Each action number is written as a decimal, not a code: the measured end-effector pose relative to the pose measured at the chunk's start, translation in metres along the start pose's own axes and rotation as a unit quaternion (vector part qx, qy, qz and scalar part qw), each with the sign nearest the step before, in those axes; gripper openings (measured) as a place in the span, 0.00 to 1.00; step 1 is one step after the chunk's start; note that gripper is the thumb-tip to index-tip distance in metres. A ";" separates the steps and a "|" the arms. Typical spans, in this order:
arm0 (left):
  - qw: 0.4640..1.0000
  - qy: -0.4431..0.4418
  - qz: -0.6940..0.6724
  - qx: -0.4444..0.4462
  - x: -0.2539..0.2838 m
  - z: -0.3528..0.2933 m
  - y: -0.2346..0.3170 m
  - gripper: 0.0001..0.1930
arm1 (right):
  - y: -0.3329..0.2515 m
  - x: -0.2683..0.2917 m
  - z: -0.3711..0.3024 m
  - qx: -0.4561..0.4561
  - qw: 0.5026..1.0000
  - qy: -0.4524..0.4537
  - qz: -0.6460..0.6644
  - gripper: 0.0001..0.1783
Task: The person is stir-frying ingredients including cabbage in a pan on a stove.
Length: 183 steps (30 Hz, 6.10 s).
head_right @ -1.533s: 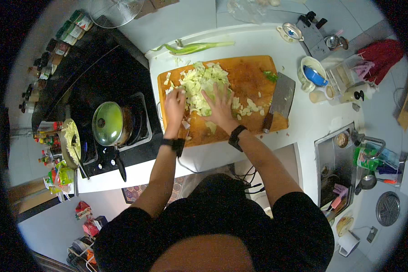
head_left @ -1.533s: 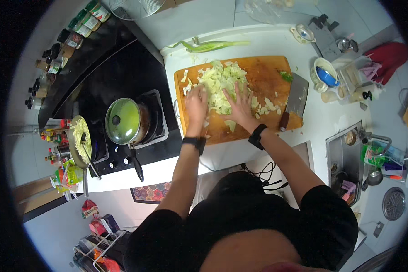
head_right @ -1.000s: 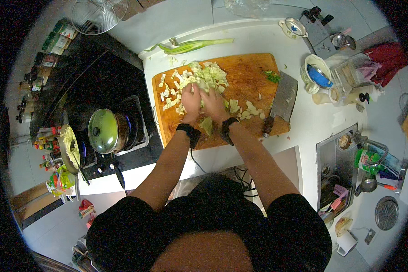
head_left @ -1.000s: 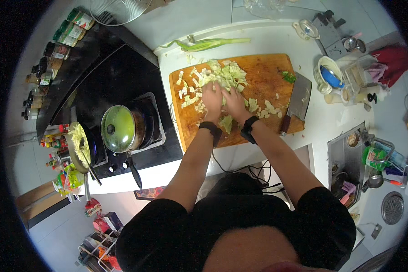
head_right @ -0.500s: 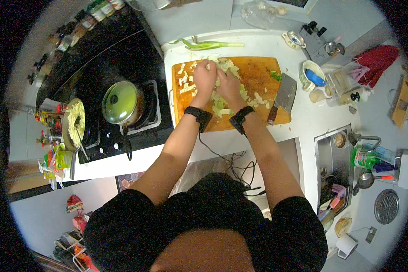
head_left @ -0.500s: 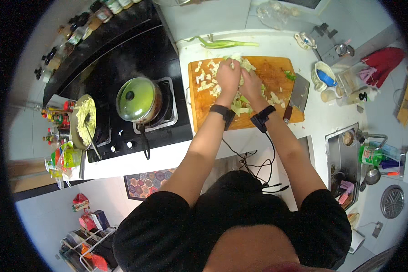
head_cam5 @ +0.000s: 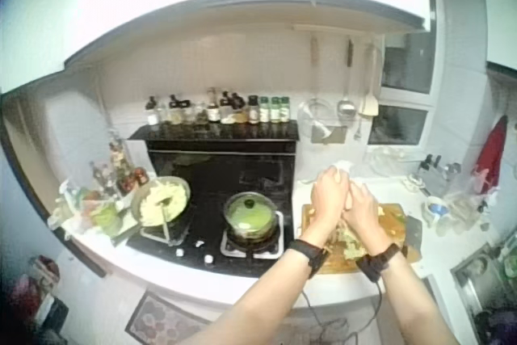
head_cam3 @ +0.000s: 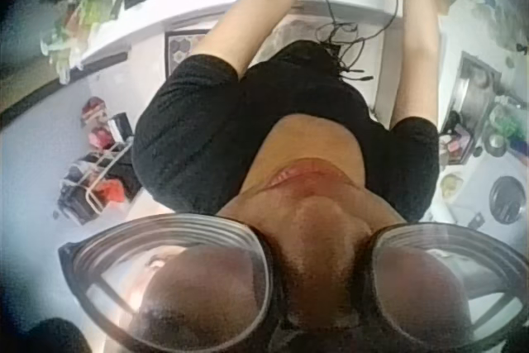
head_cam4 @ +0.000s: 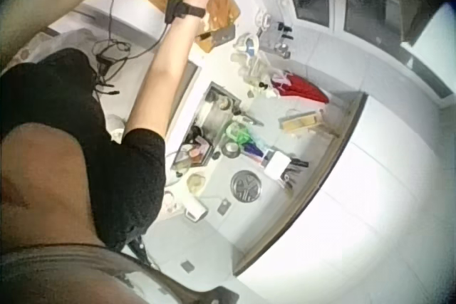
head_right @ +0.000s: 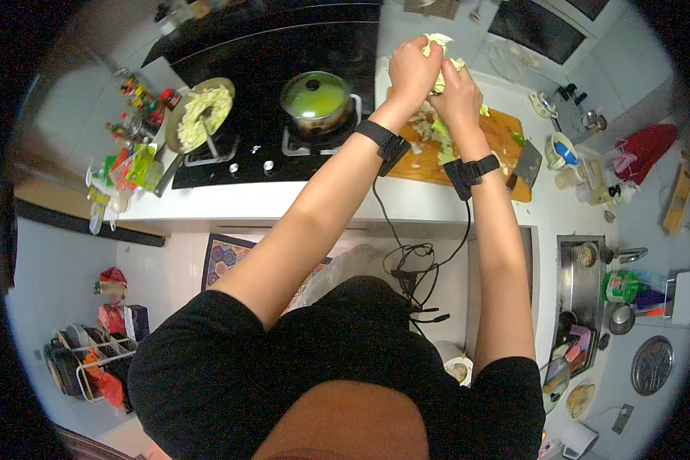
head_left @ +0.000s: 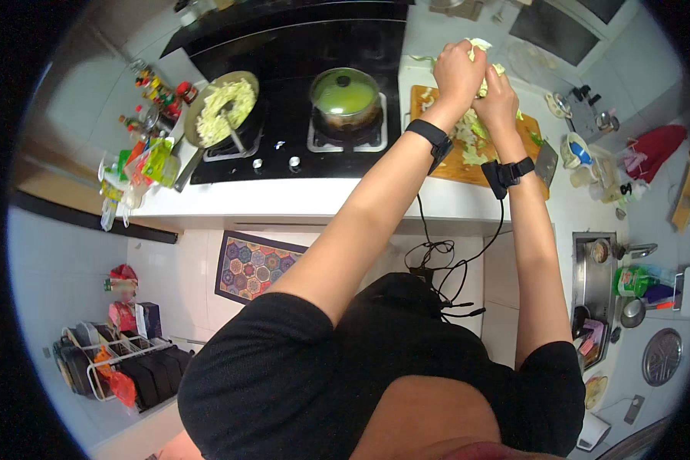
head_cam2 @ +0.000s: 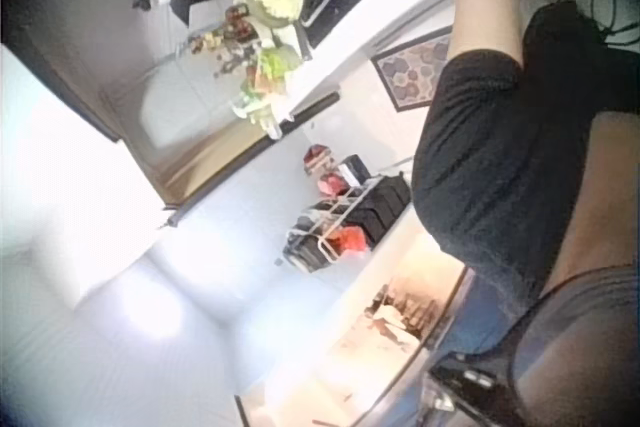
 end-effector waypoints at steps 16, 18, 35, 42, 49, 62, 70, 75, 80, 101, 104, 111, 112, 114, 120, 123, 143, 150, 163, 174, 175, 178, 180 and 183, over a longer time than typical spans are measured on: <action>0.990 0.038 0.087 0.104 0.382 0.140 -0.229 0.17 | -0.412 -0.171 0.048 0.148 0.977 -0.101 0.112 0.32; 0.990 0.026 0.099 0.095 0.421 0.166 -0.276 0.17 | -0.459 -0.204 0.055 0.144 0.975 -0.117 0.121 0.33; 0.903 -0.358 0.024 0.235 0.460 0.168 -0.481 0.30 | -0.498 -0.354 0.021 -0.084 0.890 -0.345 0.287 0.19; 0.956 -0.280 -0.010 -0.092 0.491 0.112 -0.212 0.19 | -0.441 -0.151 -0.001 0.217 0.906 -0.167 0.323 0.16; 0.932 -0.286 -0.174 -0.140 0.420 -0.005 -0.089 0.13 | -0.219 -0.048 -0.121 -0.062 0.979 -0.118 0.155 0.22; 0.830 -0.549 0.075 -0.071 0.054 -0.251 -0.141 0.27 | 0.092 -0.060 -0.285 -0.380 0.863 -0.265 0.204 0.41; 0.818 -0.478 0.320 -0.018 -0.083 -0.274 -0.215 0.33 | 0.143 -0.132 -0.257 -0.324 0.906 -0.264 0.065 0.39; 0.766 -0.501 0.402 -0.009 -0.127 -0.276 -0.224 0.32 | 0.167 -0.178 -0.262 -0.211 0.935 -0.285 -0.025 0.29; 0.790 -0.442 0.424 -0.026 -0.150 -0.245 -0.246 0.30 | 0.183 -0.175 -0.208 -0.184 0.944 -0.270 0.052 0.29; 0.907 -0.371 0.110 0.166 -0.215 -0.149 -0.264 0.22 | 0.326 -0.265 -0.104 -0.290 0.905 -0.299 0.090 0.35; 0.923 -0.282 0.228 0.130 -0.216 -0.109 -0.291 0.23 | 0.305 -0.279 -0.103 -0.196 0.890 -0.394 0.119 0.36; 0.768 -0.515 0.326 0.196 -0.264 -0.108 -0.318 0.25 | 0.250 -0.252 -0.130 -0.012 0.853 -0.477 0.213 0.27; 0.781 -0.522 0.297 0.173 -0.262 -0.124 -0.327 0.24 | 0.246 -0.245 -0.118 0.000 0.844 -0.468 0.262 0.26; 0.790 -0.534 0.265 0.141 -0.255 -0.144 -0.310 0.23 | 0.273 -0.255 -0.095 -0.133 0.839 -0.420 0.320 0.24; 0.906 -0.357 0.187 0.125 -0.260 -0.090 -0.277 0.11 | 0.300 -0.319 -0.094 -0.080 0.866 -0.465 0.165 0.29; 0.905 -0.358 0.166 0.161 -0.267 -0.071 -0.339 0.17 | 0.251 -0.298 -0.106 0.057 0.811 -0.548 0.198 0.28; 0.945 -0.303 0.105 0.071 -0.239 -0.060 -0.284 0.05 | 0.259 -0.206 -0.151 -0.155 0.859 -0.432 0.226 0.29; 0.938 -0.268 0.220 0.019 -0.163 -0.146 -0.254 0.14 | 0.235 -0.199 -0.168 -0.155 0.895 -0.416 0.044 0.30; 0.935 -0.158 -0.173 0.267 -0.232 -0.187 -0.231 0.16 | 0.230 -0.241 -0.168 -0.464 0.765 -0.070 0.442 0.15; 0.910 -0.099 -0.245 0.320 -0.207 -0.148 -0.177 0.09 | 0.185 -0.150 -0.098 -0.445 0.771 0.014 0.455 0.10; 0.914 -0.090 -0.252 0.306 -0.204 -0.138 -0.167 0.09 | 0.182 -0.146 -0.100 -0.479 0.764 0.000 0.432 0.10; 0.926 -0.095 -0.275 0.241 -0.182 -0.126 -0.133 0.10 | 0.167 -0.126 -0.092 -0.444 0.759 0.035 0.476 0.10; 0.909 -0.119 -0.285 0.281 -0.173 -0.122 -0.118 0.09 | 0.162 -0.114 -0.079 -0.399 0.772 0.073 0.489 0.11; 0.920 -0.080 -0.282 0.259 -0.151 -0.102 -0.099 0.08 | 0.117 -0.078 -0.059 -0.457 0.768 0.092 0.438 0.11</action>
Point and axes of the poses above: each hand's wrist, its own z-axis towards the middle knuckle, its own x-axis out of the back of the hand, y = z × x, the point moved 5 cm from there along z, towards the middle knuckle, and after that the axes turned 5 degrees about -x, right-handed, at the moved point
